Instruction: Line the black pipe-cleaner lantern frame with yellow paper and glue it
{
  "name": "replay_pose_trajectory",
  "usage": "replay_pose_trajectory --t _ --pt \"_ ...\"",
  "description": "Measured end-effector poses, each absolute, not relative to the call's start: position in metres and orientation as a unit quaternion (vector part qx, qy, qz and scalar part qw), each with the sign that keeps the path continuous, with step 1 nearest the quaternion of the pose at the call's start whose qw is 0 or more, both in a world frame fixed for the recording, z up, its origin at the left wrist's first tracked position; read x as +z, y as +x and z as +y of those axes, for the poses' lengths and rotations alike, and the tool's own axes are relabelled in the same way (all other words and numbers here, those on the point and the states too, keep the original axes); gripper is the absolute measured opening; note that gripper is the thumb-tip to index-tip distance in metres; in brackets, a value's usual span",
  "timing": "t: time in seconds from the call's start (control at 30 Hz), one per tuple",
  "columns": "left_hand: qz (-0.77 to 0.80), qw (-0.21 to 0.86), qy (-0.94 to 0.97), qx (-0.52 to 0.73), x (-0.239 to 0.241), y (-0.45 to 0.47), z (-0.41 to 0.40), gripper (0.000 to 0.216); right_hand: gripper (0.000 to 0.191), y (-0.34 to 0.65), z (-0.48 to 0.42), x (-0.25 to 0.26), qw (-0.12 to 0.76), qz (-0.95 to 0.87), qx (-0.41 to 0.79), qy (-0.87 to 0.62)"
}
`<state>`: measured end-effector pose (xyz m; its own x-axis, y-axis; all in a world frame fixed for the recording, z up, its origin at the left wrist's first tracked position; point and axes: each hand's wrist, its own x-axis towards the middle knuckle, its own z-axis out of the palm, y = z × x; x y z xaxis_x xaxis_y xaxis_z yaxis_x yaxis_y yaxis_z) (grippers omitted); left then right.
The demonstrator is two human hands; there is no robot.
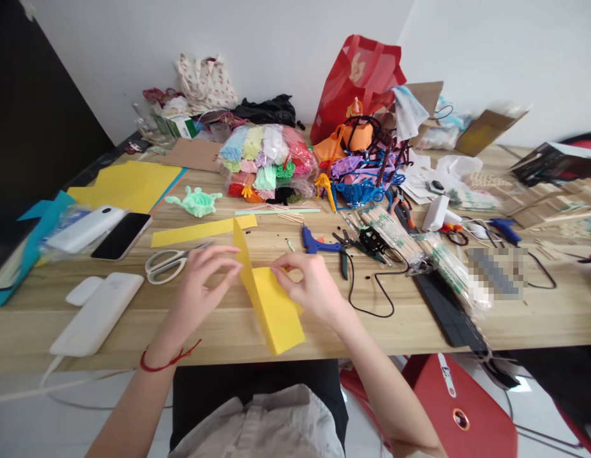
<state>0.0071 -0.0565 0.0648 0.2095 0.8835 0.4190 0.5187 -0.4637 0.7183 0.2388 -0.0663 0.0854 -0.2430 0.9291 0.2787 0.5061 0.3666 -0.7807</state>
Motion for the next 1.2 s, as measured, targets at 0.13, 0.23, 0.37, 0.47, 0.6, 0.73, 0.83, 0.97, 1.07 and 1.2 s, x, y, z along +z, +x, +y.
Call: replay_pose_trajectory --t 0.13,0.23,0.37,0.47,0.6,0.73,0.83,0.97,1.07,1.2 --pt "0.527 0.478 0.481 0.512 0.046 -0.005 -0.057 0.023 0.008 0.243 -0.068 0.082 0.455 -0.651 0.324 -0.514" --pt "0.517 0.618 0.404 0.434 0.026 0.004 -0.069 0.045 0.012 0.24 -0.07 0.072 0.522 -0.589 0.357 -0.503" --pt "0.441 0.744 0.348 0.363 0.013 0.021 -0.086 0.045 0.025 0.234 -0.071 0.056 0.537 -0.495 0.484 -0.482" --pt "0.401 0.77 0.312 0.386 0.017 0.022 -0.086 0.045 0.046 0.227 -0.072 0.039 0.503 -0.408 0.602 -0.467" --pt "0.355 0.785 0.302 0.407 0.031 0.018 -0.074 0.047 0.038 0.21 -0.076 0.015 0.415 -0.248 0.786 -0.387" --pt "0.316 0.801 0.312 0.401 0.041 0.019 -0.067 0.048 0.043 0.193 -0.078 -0.004 0.354 -0.209 0.836 -0.364" --pt "0.301 0.811 0.318 0.389 0.045 0.017 -0.068 0.047 0.042 0.183 -0.077 -0.014 0.345 -0.205 0.842 -0.361" --pt "0.343 0.771 0.355 0.403 0.048 0.006 -0.069 0.053 0.039 0.176 -0.077 -0.021 0.36 -0.227 0.82 -0.382" --pt "0.391 0.703 0.428 0.411 0.048 -0.011 -0.062 0.055 0.039 0.185 -0.074 -0.023 0.387 -0.258 0.784 -0.411" --pt "0.485 0.534 0.609 0.33 0.042 -0.041 -0.037 0.046 0.048 0.222 -0.07 -0.026 0.463 -0.298 0.676 -0.489"
